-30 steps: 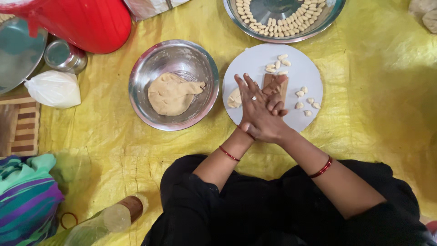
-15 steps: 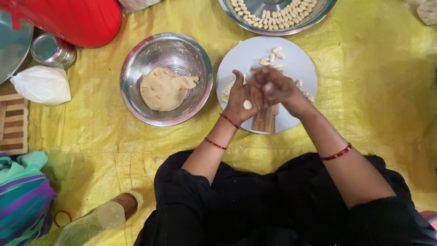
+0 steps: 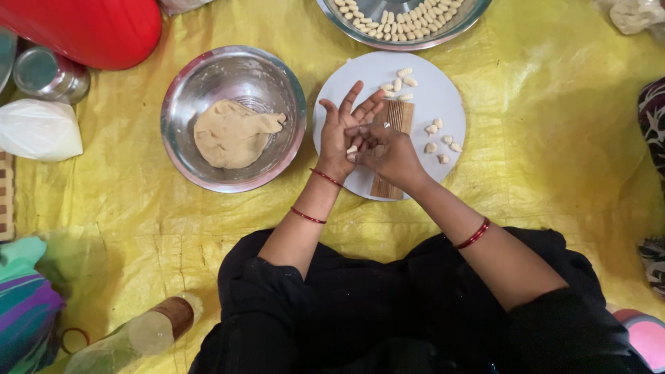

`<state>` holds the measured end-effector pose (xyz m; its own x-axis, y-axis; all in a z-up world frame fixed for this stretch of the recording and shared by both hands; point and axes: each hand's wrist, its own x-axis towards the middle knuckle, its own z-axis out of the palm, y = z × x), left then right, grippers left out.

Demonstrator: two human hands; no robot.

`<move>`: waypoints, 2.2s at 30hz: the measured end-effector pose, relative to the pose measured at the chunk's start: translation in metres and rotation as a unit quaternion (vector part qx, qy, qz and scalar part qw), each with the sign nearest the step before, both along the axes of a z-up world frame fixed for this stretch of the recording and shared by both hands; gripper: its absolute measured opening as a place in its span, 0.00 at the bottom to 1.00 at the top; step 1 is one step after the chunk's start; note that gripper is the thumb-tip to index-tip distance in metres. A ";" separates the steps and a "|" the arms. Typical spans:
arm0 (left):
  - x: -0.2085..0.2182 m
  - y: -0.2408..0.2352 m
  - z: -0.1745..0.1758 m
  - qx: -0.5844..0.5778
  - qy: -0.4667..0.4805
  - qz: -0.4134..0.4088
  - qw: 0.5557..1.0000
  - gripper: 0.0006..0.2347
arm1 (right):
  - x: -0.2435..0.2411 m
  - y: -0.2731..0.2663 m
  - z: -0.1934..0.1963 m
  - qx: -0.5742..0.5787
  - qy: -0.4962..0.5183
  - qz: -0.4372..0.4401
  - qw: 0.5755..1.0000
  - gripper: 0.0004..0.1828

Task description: The person shapes small pieces of dough into elongated forms using a grooved wooden board. They roll the dough between their palms and then press it against the board to create ridges, placing the finished pieces onto a plate.

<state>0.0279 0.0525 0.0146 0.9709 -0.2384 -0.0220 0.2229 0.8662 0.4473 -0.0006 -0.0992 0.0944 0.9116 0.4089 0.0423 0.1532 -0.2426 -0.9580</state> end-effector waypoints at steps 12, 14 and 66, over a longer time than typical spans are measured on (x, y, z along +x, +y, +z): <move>-0.006 -0.002 0.031 0.677 -0.019 0.052 0.734 0.28 | 0.053 -0.055 -0.018 -0.005 -0.022 -0.108 0.994 0.13; -0.016 -0.010 0.036 0.806 -0.103 0.030 0.582 0.28 | 0.060 -0.071 -0.025 -0.076 -0.031 -0.115 0.990 0.18; -0.034 -0.023 0.012 0.855 -0.146 -0.089 0.490 0.34 | 0.110 -0.074 -0.048 -0.238 -0.151 -0.173 0.944 0.12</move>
<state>-0.0061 0.0295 0.0262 0.9595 -0.1951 -0.2032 -0.0631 -0.8519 0.5199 0.1091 -0.1736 0.0466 0.9698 0.1271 0.2081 0.2346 -0.7193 -0.6539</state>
